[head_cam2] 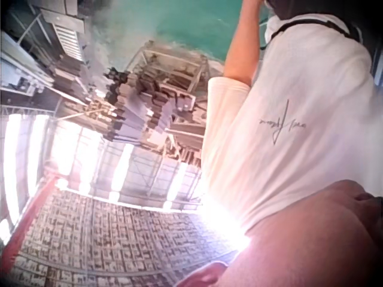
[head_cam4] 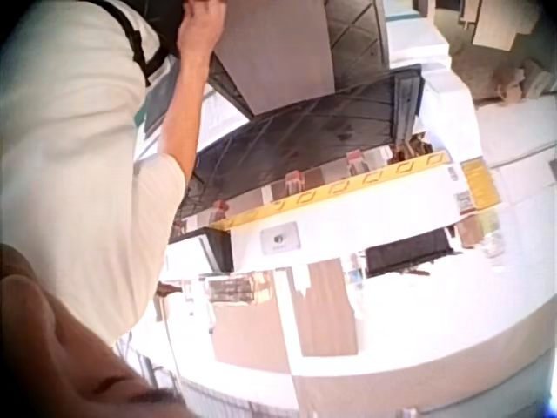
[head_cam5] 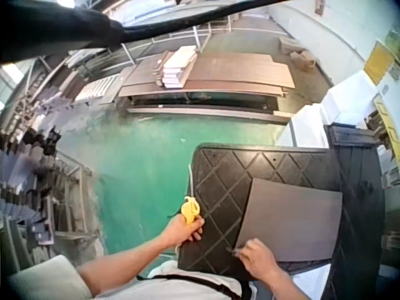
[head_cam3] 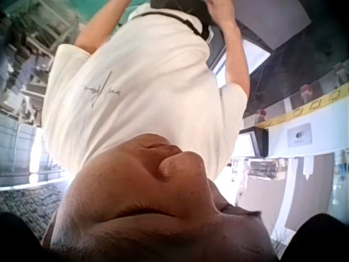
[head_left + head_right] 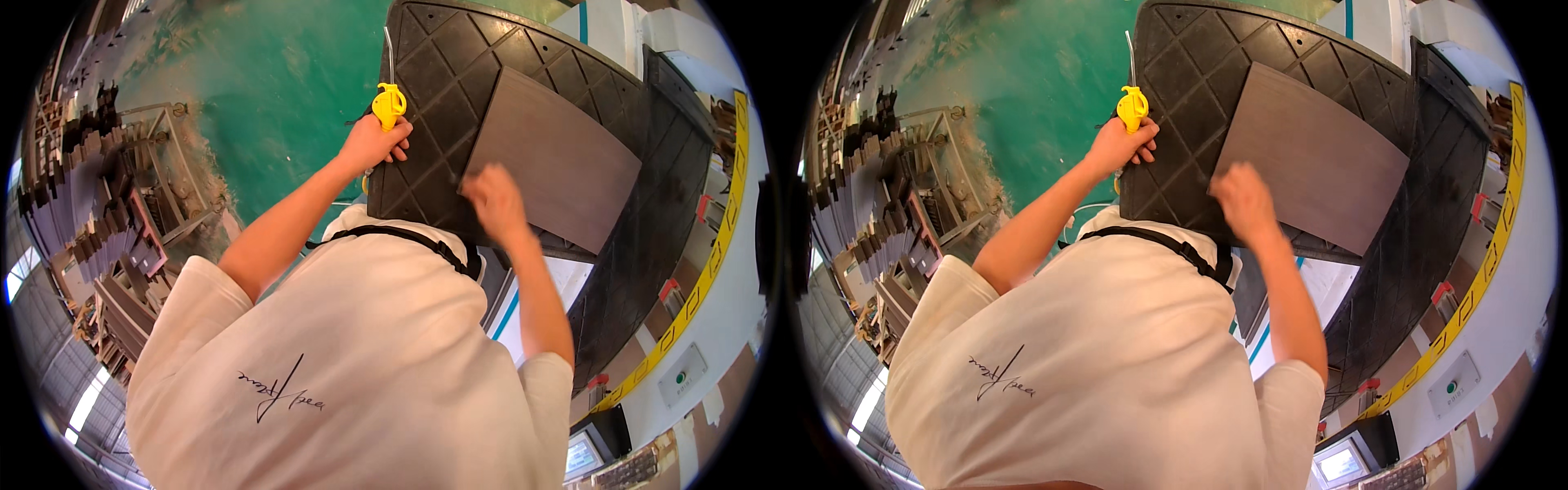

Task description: The person uses a yellow air blow gun to clean the surface of rectangular brown wood panels. They pick up a panel, blow air across it, and then place it on a stack. The person repeats this process for several panels in a workshop setting.

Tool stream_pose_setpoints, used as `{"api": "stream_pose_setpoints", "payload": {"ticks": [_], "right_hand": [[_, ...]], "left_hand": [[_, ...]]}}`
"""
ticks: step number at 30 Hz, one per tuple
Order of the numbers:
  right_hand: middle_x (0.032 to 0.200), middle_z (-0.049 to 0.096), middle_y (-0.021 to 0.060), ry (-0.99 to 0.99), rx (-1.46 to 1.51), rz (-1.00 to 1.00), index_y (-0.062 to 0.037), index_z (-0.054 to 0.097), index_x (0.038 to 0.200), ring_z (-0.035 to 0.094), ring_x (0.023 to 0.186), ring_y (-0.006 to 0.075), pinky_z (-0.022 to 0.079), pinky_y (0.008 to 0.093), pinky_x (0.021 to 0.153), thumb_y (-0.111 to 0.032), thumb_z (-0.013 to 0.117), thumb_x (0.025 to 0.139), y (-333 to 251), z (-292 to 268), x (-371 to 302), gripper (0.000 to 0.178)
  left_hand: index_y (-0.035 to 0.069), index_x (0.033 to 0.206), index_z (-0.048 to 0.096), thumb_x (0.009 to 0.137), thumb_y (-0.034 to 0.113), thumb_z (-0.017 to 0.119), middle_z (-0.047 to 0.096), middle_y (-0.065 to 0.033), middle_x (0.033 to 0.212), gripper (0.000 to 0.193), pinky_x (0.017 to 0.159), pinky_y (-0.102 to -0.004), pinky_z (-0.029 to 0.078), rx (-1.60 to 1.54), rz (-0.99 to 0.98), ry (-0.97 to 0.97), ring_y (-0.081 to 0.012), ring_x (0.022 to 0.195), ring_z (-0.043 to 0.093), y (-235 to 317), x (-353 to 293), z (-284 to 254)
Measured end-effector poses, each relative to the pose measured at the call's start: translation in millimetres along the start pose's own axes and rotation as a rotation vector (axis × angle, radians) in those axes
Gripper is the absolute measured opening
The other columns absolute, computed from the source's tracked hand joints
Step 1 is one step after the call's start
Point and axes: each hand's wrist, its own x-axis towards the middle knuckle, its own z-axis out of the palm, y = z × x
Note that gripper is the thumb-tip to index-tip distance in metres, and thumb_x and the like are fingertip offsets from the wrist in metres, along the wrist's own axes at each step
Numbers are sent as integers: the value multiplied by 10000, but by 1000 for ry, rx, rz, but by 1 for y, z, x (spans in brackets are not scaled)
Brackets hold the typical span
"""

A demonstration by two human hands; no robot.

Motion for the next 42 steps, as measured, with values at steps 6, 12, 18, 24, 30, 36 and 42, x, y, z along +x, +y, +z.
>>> {"api": "stream_pose_setpoints", "payload": {"ticks": [6, 12, 18, 24, 30, 36, 42], "right_hand": [[877, 619, 104, 278, 184, 368, -37, 734, 936, 615, 875, 305, 508, 405, 776, -56, 740, 866, -58, 17, -51, 74], [893, 592, 144, 554, -23, 483, -59, 707, 991, 625, 872, 343, 517, 460, 763, -109, 708, 874, -62, 55, -3, 128], [940, 669, 131, 819, -305, 871, -71, 714, 928, 642, 903, 330, 522, 444, 792, -144, 698, 860, 57, -16, -119, 101], [921, 696, 136, 818, -329, 1033, -46, 747, 949, 655, 877, 339, 528, 446, 816, -130, 719, 877, 143, -114, -263, 115], [989, 661, 63, 403, -290, 343, -119, 725, 968, 618, 1023, 305, 456, 434, 868, -40, 718, 801, 116, -125, -221, 185], [912, 653, 69, 483, -396, 281, -95, 715, 897, 597, 909, 319, 468, 465, 806, -82, 682, 855, 239, -201, -101, 55], [899, 670, 94, 789, -372, 384, -91, 775, 916, 623, 953, 321, 498, 462, 851, -129, 732, 882, 282, -251, -50, 66]], "left_hand": [[32, 1012, 698, 964, 309, 708, 723, -36, 828, 281, 576, -289, 540, 191, 85, -68, -135, 660, 727, 21, 2, 12], [-19, 903, 739, 871, 524, 745, 741, -179, 756, 544, 757, -443, 581, 677, 232, -14, -332, 751, 752, 60, 32, 55], [-45, 1026, 707, 742, 680, 806, 737, -240, 993, 785, 817, -479, 554, 1049, 372, 27, -402, 965, 711, 68, 42, 95], [-62, 1013, 698, 727, 671, 827, 724, -266, 1005, 798, 831, -478, 538, 1016, 306, 20, -412, 987, 700, 79, 40, 101], [-77, 1044, 691, 725, 596, 866, 721, -273, 1024, 765, 849, -472, 530, 971, 248, 29, -427, 1000, 691, 84, 29, 106], [-72, 1040, 689, 707, 561, 893, 718, -277, 1010, 744, 845, -478, 525, 969, 231, 37, -440, 998, 684, 89, 28, 105], [-67, 993, 689, 705, 560, 893, 714, -284, 981, 720, 817, -479, 522, 994, 245, 27, -442, 966, 687, 96, 35, 108]]}}
